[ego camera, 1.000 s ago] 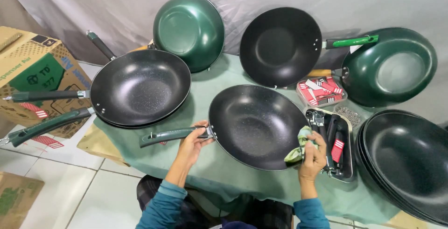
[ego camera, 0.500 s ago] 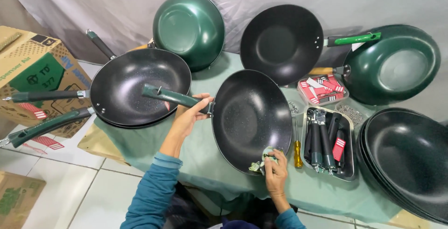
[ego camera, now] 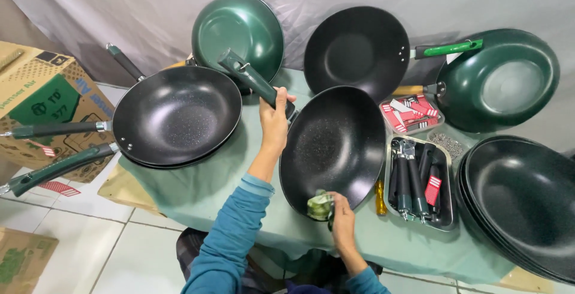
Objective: Cleaning woks with a cloth and then assembling handles onto them using a tool.
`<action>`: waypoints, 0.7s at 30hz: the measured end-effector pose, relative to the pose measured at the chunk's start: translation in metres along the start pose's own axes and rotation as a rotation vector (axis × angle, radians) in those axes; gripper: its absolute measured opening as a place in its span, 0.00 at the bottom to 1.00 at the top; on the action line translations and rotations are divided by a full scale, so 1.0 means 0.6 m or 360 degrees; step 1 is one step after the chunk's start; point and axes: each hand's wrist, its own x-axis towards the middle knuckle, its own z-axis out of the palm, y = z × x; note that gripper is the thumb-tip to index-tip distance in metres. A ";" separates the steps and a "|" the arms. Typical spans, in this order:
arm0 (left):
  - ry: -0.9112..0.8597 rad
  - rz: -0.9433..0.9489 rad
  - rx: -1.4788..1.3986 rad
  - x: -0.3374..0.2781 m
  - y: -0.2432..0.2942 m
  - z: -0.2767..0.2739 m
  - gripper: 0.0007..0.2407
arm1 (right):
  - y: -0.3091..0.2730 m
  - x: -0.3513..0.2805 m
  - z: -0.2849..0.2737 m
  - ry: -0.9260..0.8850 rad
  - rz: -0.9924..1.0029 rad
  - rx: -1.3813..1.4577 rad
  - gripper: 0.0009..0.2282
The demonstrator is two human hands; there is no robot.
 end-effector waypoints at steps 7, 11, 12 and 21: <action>-0.0093 0.0170 0.0080 0.024 -0.026 0.002 0.08 | -0.295 0.006 0.073 0.0139 -0.0109 0.0830 0.40; -0.0283 0.0167 0.0086 0.016 -0.003 -0.002 0.11 | -0.274 0.095 0.122 0.0134 -0.0912 0.0558 0.15; -0.0364 0.0178 0.0061 0.012 0.010 -0.002 0.12 | -0.290 0.108 0.135 0.0082 -0.1291 0.0233 0.17; -0.0409 -0.0007 -0.0524 0.037 0.035 -0.029 0.31 | -0.320 0.115 0.216 -0.0094 -0.1878 -0.0130 0.18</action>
